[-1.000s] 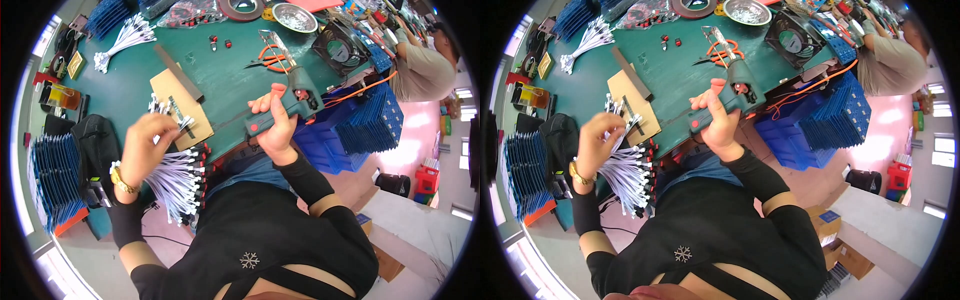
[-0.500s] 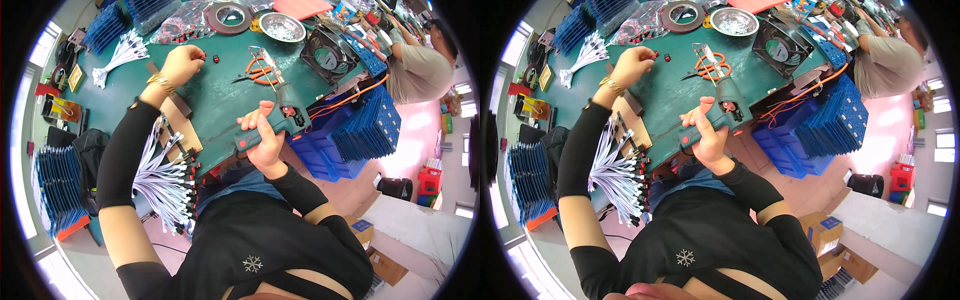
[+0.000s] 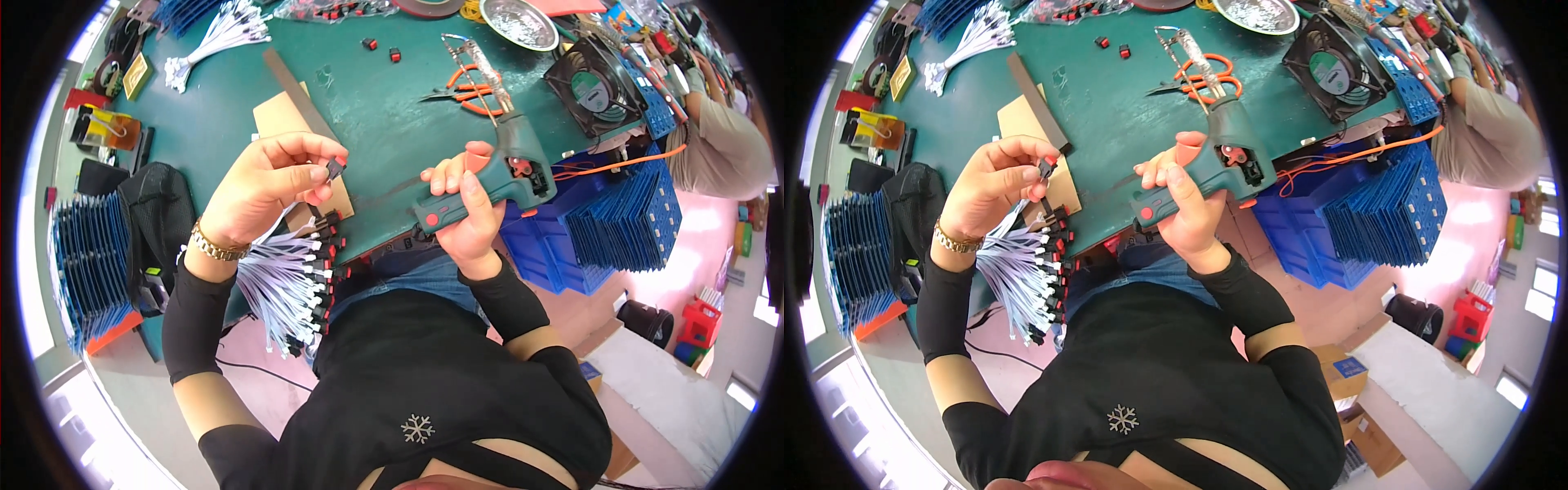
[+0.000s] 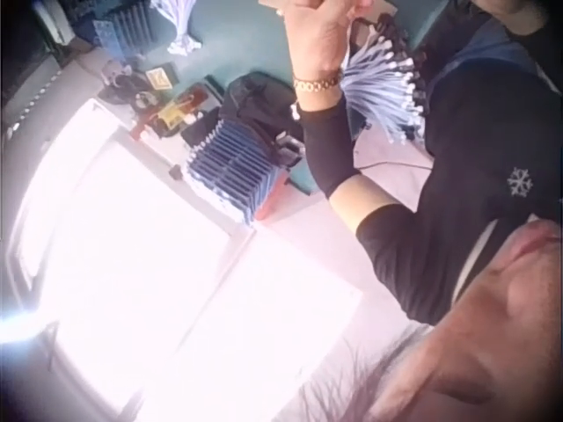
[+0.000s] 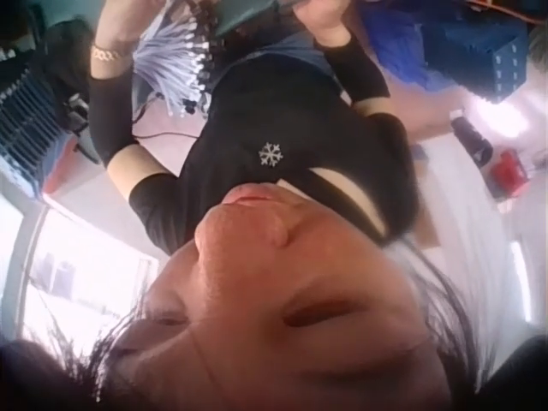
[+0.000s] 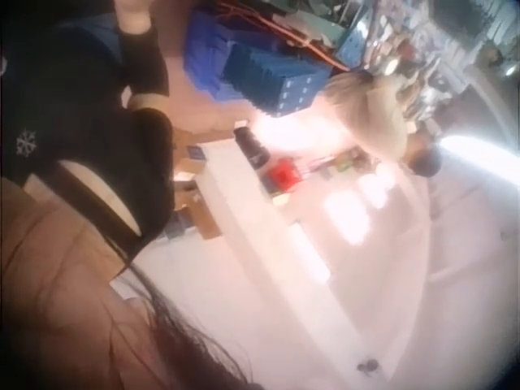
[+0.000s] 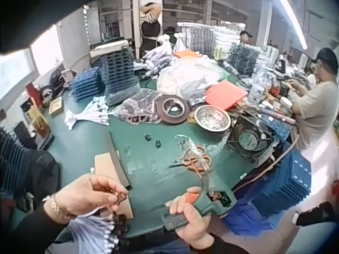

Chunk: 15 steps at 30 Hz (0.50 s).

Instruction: The person processes wire connectors on a bundle of white wires using a hot-air gun.

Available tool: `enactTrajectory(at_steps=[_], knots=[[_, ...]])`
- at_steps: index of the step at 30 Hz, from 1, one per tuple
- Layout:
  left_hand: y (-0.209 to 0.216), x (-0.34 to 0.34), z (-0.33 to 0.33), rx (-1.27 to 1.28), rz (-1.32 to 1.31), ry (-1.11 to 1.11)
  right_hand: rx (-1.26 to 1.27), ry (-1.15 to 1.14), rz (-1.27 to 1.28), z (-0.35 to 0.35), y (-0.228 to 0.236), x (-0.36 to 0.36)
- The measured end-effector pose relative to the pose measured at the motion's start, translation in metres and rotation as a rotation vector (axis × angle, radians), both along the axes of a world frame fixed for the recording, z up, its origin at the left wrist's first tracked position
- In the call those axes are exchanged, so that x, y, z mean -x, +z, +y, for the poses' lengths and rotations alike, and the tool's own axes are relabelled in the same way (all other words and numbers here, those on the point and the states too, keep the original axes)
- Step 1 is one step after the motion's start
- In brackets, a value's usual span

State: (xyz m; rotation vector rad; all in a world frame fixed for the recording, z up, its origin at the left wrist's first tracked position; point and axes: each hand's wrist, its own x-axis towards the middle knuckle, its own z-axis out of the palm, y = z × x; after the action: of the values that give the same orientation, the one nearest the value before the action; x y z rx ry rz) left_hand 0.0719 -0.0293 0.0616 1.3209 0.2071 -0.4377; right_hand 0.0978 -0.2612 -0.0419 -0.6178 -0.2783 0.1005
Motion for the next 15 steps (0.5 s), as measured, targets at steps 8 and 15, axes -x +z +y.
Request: enactTrajectory(at_steps=[8, 15], knots=[[-0.027, 0.023, 0.022, -0.060, 0.111, 0.003, 0.043, -0.007, -0.038, 0.000, -0.001, 0.002], [-0.030, 0.021, 0.025, -0.227, -0.036, -0.053, 0.058, -0.017, -0.055, 0.000, -0.001, 0.001]])
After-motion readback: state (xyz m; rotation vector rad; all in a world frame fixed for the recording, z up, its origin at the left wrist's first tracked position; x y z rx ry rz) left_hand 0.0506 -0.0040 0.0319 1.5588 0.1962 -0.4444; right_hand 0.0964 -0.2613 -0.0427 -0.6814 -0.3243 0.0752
